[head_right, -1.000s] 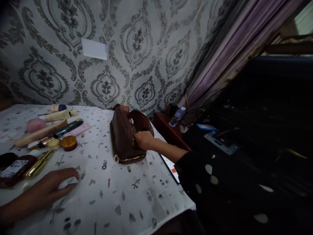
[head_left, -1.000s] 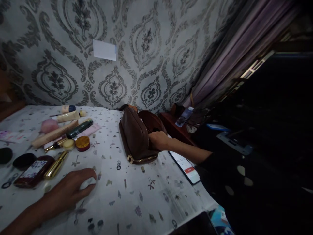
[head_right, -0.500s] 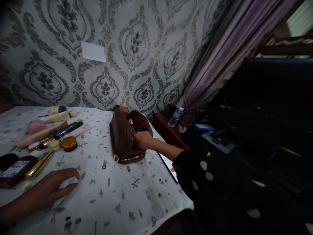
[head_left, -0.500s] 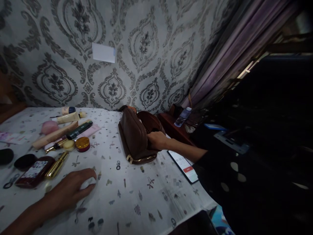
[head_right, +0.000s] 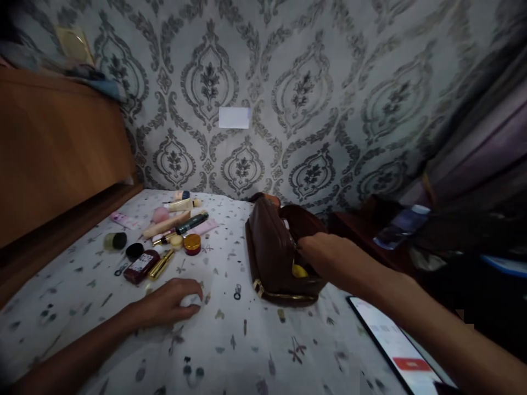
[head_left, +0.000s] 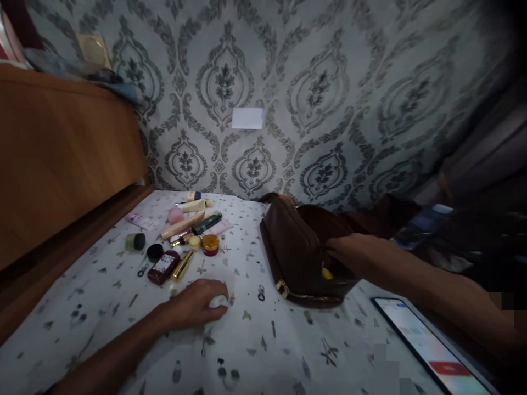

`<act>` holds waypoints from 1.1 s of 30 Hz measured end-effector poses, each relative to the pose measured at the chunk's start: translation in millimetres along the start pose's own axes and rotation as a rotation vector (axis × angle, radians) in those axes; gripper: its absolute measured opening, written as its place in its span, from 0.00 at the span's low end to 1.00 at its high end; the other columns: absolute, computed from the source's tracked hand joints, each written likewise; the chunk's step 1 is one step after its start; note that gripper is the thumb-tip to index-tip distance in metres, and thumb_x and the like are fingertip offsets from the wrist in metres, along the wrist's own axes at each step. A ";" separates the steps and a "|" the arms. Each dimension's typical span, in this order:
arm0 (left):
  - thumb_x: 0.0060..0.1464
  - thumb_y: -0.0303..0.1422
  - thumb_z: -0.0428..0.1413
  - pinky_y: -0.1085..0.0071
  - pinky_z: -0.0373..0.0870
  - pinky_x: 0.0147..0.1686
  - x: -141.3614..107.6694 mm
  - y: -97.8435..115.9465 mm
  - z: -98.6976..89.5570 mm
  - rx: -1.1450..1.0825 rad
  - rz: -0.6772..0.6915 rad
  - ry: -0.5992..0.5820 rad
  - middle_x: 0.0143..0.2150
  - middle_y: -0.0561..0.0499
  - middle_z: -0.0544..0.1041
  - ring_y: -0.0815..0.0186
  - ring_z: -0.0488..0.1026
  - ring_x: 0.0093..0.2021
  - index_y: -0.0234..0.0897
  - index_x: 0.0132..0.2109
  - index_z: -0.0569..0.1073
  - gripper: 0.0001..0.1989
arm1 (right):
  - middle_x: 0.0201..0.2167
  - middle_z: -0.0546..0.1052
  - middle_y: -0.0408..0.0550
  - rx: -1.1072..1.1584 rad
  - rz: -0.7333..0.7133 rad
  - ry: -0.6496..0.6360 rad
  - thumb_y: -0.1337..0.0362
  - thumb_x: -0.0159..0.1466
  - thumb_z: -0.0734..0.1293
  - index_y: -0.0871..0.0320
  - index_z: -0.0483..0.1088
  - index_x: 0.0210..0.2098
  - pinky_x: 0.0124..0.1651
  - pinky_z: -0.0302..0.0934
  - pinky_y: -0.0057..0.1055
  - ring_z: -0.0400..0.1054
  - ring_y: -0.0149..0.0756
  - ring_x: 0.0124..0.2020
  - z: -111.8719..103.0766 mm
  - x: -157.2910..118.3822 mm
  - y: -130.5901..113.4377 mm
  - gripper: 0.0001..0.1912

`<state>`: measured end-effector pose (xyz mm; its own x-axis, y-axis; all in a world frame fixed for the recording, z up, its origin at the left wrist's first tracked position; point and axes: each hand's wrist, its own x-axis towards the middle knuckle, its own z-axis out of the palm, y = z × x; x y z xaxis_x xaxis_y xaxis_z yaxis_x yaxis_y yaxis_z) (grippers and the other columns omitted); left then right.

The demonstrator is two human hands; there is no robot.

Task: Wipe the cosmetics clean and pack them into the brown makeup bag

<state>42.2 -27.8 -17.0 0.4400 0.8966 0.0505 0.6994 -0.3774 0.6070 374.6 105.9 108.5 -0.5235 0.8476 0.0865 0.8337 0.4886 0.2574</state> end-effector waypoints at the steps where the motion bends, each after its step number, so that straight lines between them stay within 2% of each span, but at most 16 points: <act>1: 0.57 0.33 0.53 0.66 0.68 0.49 0.5 -0.2 -0.5 -0.004 0.002 0.005 0.43 0.48 0.78 0.59 0.75 0.45 0.39 0.43 0.74 0.08 | 0.24 0.77 0.50 -0.005 0.000 -0.005 0.62 0.64 0.64 0.54 0.70 0.26 0.27 0.50 0.32 0.71 0.40 0.26 -9.2 -2.2 -3.7 0.10; 5: 0.58 0.32 0.54 0.68 0.69 0.47 2.0 -6.5 -0.5 -0.021 0.034 0.065 0.42 0.48 0.78 0.60 0.75 0.44 0.39 0.43 0.74 0.07 | 0.20 0.73 0.49 0.056 0.042 0.170 0.53 0.66 0.59 0.53 0.65 0.23 0.25 0.45 0.34 0.66 0.39 0.22 -38.8 -8.6 -41.5 0.17; 7: 0.58 0.33 0.54 0.67 0.69 0.47 2.2 -10.2 -1.3 -0.011 0.035 0.122 0.43 0.47 0.78 0.59 0.75 0.45 0.39 0.43 0.74 0.07 | 0.19 0.72 0.47 0.156 -0.036 0.204 0.53 0.67 0.57 0.53 0.64 0.23 0.26 0.46 0.33 0.65 0.37 0.21 -39.6 -9.4 -69.1 0.19; 8: 0.58 0.33 0.54 0.67 0.69 0.47 2.1 -11.4 -2.5 -0.003 0.030 0.153 0.43 0.47 0.78 0.59 0.75 0.44 0.38 0.42 0.73 0.07 | 0.19 0.72 0.47 0.214 -0.095 0.180 0.54 0.68 0.57 0.54 0.64 0.24 0.27 0.47 0.32 0.65 0.35 0.22 -35.9 -8.9 -83.1 0.19; 11: 0.58 0.32 0.53 0.69 0.69 0.43 1.9 -12.0 -9.3 0.005 0.001 0.244 0.39 0.48 0.77 0.61 0.75 0.41 0.38 0.40 0.73 0.06 | 0.22 0.75 0.47 0.343 -0.247 0.047 0.59 0.68 0.57 0.56 0.67 0.25 0.28 0.47 0.31 0.68 0.34 0.25 -11.5 -1.6 -121.7 0.17; 13: 0.58 0.32 0.53 0.69 0.69 0.42 1.9 -11.2 -15.6 0.002 -0.026 0.307 0.38 0.49 0.77 0.61 0.74 0.39 0.39 0.40 0.73 0.05 | 0.23 0.75 0.48 0.439 -0.294 -0.006 0.60 0.67 0.58 0.57 0.68 0.25 0.29 0.47 0.30 0.68 0.34 0.26 11.5 10.2 -143.1 0.16; 15: 0.58 0.33 0.52 0.68 0.69 0.42 2.2 -11.8 -21.5 0.001 -0.046 0.368 0.37 0.50 0.77 0.61 0.74 0.39 0.39 0.39 0.73 0.05 | 0.20 0.74 0.46 0.657 -0.305 -0.015 0.61 0.65 0.60 0.58 0.68 0.23 0.29 0.49 0.28 0.67 0.33 0.24 36.5 28.7 -162.3 0.15; 17: 0.58 0.33 0.52 0.68 0.68 0.41 3.0 -14.9 -25.7 0.005 -0.052 0.417 0.37 0.50 0.77 0.62 0.74 0.37 0.39 0.39 0.73 0.05 | 0.17 0.72 0.43 1.088 -0.224 -0.073 0.60 0.60 0.63 0.58 0.66 0.20 0.27 0.53 0.26 0.65 0.31 0.21 60.6 53.1 -180.8 0.13; 18: 0.58 0.32 0.52 0.68 0.68 0.41 3.5 -17.4 -26.8 0.008 -0.052 0.440 0.37 0.50 0.78 0.62 0.74 0.37 0.39 0.38 0.72 0.05 | 0.15 0.70 0.43 1.331 -0.111 -0.098 0.59 0.57 0.65 0.58 0.65 0.19 0.25 0.55 0.26 0.64 0.31 0.18 71.4 66.6 -189.8 0.13; 20: 0.57 0.32 0.52 0.68 0.68 0.41 4.4 -22.9 -27.5 0.015 -0.055 0.472 0.36 0.50 0.78 0.62 0.74 0.37 0.39 0.37 0.72 0.04 | 0.14 0.69 0.42 1.432 0.001 -0.038 0.55 0.58 0.62 0.57 0.64 0.20 0.23 0.56 0.26 0.61 0.30 0.15 89.2 93.6 -206.1 0.15; 23: 0.58 0.31 0.52 0.67 0.68 0.41 5.0 -29.1 -26.7 0.026 -0.057 0.488 0.37 0.49 0.77 0.61 0.74 0.39 0.38 0.37 0.72 0.05 | 0.14 0.67 0.40 1.501 0.124 0.114 0.50 0.59 0.59 0.56 0.62 0.23 0.21 0.55 0.26 0.58 0.29 0.15 106.5 125.2 -222.5 0.17; 26: 0.59 0.32 0.52 0.66 0.68 0.42 3.7 -30.0 -26.9 0.061 -0.059 0.492 0.38 0.48 0.77 0.60 0.74 0.41 0.38 0.38 0.72 0.05 | 0.14 0.65 0.39 1.538 0.158 0.229 0.47 0.57 0.59 0.56 0.61 0.23 0.21 0.52 0.25 0.57 0.29 0.16 116.4 139.7 -227.5 0.18; 30: 0.61 0.34 0.50 0.65 0.69 0.45 1.7 -31.0 -34.2 0.105 -0.060 0.577 0.41 0.46 0.78 0.59 0.74 0.44 0.39 0.41 0.72 0.07 | 0.14 0.66 0.40 1.582 0.107 0.262 0.45 0.54 0.62 0.56 0.63 0.22 0.21 0.52 0.26 0.57 0.29 0.17 125.4 141.4 -225.4 0.20; 33: 0.64 0.36 0.49 0.64 0.69 0.49 4.5 -41.2 -48.0 0.198 -0.149 0.647 0.46 0.46 0.79 0.58 0.74 0.48 0.39 0.45 0.72 0.10 | 0.14 0.67 0.40 1.607 0.082 0.254 0.44 0.54 0.63 0.57 0.63 0.21 0.21 0.51 0.26 0.57 0.29 0.16 129.2 140.3 -223.9 0.21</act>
<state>-11.7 2.9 -3.8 -0.0503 0.8769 0.4781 0.8431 -0.2193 0.4911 137.3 142.2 -61.3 -0.3492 0.9063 0.2380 0.0890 0.2849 -0.9544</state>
